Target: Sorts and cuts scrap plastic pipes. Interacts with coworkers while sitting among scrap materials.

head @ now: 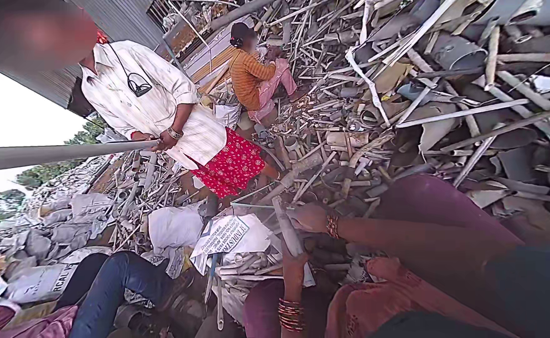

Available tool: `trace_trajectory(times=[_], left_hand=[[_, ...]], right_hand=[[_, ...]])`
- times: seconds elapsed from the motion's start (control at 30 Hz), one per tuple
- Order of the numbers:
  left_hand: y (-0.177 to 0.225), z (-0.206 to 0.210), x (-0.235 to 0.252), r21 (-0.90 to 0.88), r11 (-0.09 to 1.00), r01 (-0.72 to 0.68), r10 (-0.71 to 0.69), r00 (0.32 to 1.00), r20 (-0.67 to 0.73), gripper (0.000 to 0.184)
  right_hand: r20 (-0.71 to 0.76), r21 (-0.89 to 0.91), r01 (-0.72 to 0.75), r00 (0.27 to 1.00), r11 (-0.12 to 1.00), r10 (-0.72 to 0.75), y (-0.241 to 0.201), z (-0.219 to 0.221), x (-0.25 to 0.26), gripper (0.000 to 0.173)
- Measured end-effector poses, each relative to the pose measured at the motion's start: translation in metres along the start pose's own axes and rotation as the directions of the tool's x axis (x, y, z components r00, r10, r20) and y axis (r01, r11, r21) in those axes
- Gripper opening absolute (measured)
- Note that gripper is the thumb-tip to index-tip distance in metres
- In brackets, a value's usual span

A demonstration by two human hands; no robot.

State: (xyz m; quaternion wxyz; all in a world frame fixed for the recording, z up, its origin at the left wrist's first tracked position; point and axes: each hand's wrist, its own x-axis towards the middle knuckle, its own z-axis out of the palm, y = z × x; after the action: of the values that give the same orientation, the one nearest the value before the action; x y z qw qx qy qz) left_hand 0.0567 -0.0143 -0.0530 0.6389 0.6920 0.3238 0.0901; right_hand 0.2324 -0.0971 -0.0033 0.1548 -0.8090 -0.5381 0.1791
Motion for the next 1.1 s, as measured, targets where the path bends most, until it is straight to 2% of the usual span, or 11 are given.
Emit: trace_trajectory(times=[0.07, 0.13, 0.2, 0.33, 0.4, 0.53, 0.6, 0.73, 0.87, 1.0, 1.1], left_hand=[[0.002, 0.005, -0.003, 0.056, 0.998, 0.013, -0.015, 0.999, 0.035, 0.093], [0.005, 0.01, -0.006, 0.117, 0.992, 0.037, -0.045, 0.997, 0.066, 0.088], [0.004, 0.01, -0.008, 0.163, 0.985, 0.05, -0.061, 0.996, 0.061, 0.089], [0.007, 0.001, -0.005, 0.158, 0.987, 0.008, -0.008, 1.0, -0.001, 0.089], [0.012, -0.002, -0.006, 0.129, 0.992, -0.004, 0.005, 1.0, -0.008, 0.087], [0.013, 0.003, -0.011, 0.063, 0.998, 0.002, -0.004, 1.0, 0.02, 0.089], [0.01, 0.004, -0.013, 0.06, 0.998, 0.0, -0.001, 1.0, 0.017, 0.088], [0.007, 0.0, -0.012, 0.086, 0.996, 0.006, -0.006, 1.0, 0.003, 0.088], [0.013, 0.0, -0.012, 0.125, 0.992, -0.008, 0.013, 0.999, -0.044, 0.085], [0.008, 0.004, -0.017, 0.115, 0.993, 0.009, -0.003, 0.999, -0.051, 0.082], [0.008, 0.003, -0.016, 0.132, 0.991, 0.015, -0.005, 0.997, -0.077, 0.085]], right_hand=[[-0.042, 0.017, -0.132, 0.99, 0.991, 0.133, 0.015, -0.021, 0.004, 0.041], [-0.044, 0.04, -0.179, 0.983, 0.983, 0.18, 0.026, -0.03, 0.004, 0.044], [-0.031, 0.051, -0.112, 0.993, 0.992, 0.114, 0.024, -0.019, -0.004, 0.043], [0.013, 0.049, 0.144, 0.989, 0.988, -0.145, 0.004, 0.019, -0.012, 0.041], [-0.04, 0.027, 0.141, 0.989, 0.99, -0.14, 0.004, 0.016, -0.007, 0.038], [-0.158, 0.012, 0.009, 0.987, 1.0, -0.007, 0.023, -0.002, 0.001, 0.035], [-0.127, 0.019, -0.014, 0.992, 1.0, 0.017, 0.017, 0.0, -0.004, 0.032], [0.023, -0.012, 0.058, 0.998, 0.998, -0.057, -0.006, 0.009, -0.013, 0.036], [-0.09, -0.057, 0.084, 0.992, 0.995, -0.089, 0.004, 0.013, 0.002, 0.032], [0.037, -0.016, 0.024, 0.999, 1.0, -0.024, -0.012, 0.011, -0.012, 0.035], [0.04, -0.006, 0.124, 0.992, 0.992, -0.124, -0.016, 0.024, -0.017, 0.035]])
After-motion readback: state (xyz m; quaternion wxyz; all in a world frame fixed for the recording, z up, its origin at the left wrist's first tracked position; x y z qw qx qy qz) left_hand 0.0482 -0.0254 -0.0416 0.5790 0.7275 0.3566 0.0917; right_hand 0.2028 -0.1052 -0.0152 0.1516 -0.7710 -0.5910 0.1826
